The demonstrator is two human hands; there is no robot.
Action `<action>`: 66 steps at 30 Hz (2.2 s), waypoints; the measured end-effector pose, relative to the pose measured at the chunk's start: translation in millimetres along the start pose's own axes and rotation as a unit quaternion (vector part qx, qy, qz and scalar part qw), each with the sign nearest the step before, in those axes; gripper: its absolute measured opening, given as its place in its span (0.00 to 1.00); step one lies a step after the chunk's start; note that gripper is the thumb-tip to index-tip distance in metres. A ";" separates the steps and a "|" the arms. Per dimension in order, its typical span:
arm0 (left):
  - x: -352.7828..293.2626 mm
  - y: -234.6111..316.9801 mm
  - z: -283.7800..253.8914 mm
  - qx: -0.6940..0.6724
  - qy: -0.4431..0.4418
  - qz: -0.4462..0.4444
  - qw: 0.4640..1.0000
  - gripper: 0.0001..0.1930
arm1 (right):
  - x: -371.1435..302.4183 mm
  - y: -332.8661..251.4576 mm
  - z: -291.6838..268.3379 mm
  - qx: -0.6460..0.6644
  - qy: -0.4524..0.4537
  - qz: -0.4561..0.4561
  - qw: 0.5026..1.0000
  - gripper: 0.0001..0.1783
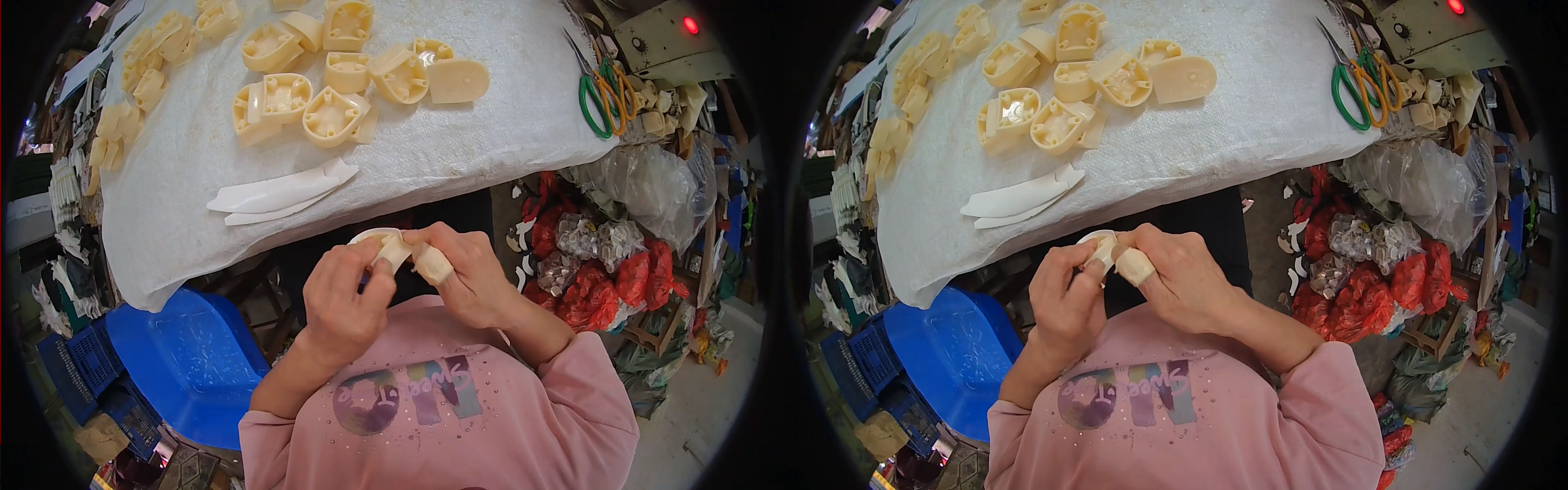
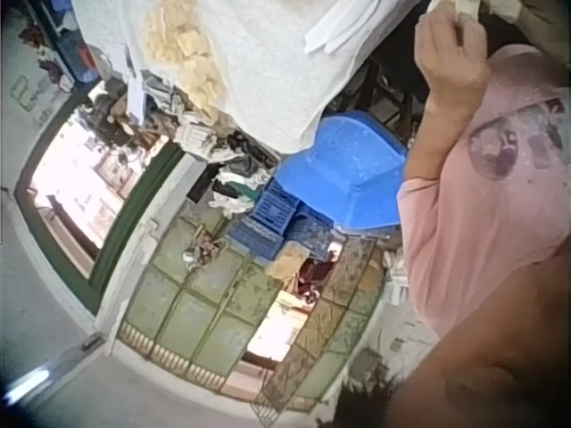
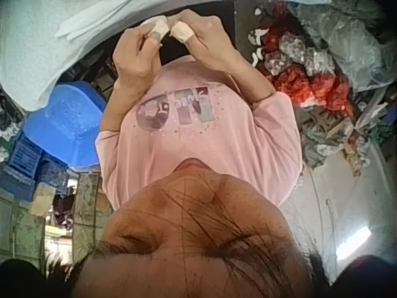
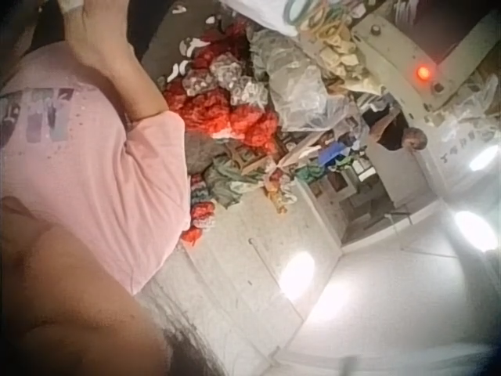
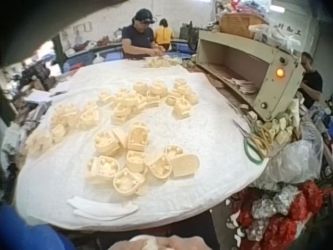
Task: The recorder is applying adhesive and manual pressure to assemble shoe heel or toe components.
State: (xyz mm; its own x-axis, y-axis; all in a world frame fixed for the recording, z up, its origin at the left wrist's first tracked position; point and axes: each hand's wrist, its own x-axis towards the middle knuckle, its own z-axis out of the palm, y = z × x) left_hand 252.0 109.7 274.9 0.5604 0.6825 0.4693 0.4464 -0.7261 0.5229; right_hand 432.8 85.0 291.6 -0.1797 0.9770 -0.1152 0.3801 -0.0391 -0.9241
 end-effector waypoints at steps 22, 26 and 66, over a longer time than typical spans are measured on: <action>-4.5 -14.7 14.0 -0.178 0.023 0.030 0.983 0.14 | 25.0 41.6 -13.2 0.310 -0.161 0.045 0.936 0.40; -11.4 -9.6 16.7 -0.293 0.096 -0.096 0.947 0.08 | 21.7 44.7 -8.5 0.357 -0.021 -0.056 0.932 0.30; 10.6 -1.8 11.0 -0.248 0.070 -0.115 0.959 0.04 | 22.2 34.7 -15.2 0.451 -0.154 0.124 0.870 0.31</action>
State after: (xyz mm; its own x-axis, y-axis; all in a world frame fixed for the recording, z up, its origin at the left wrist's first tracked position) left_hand 264.8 117.3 271.1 0.3722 0.8499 0.3731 0.1405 -0.4489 0.8824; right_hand 455.7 108.5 262.5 -0.4818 0.8172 -0.3163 -0.4003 -0.5263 -0.7502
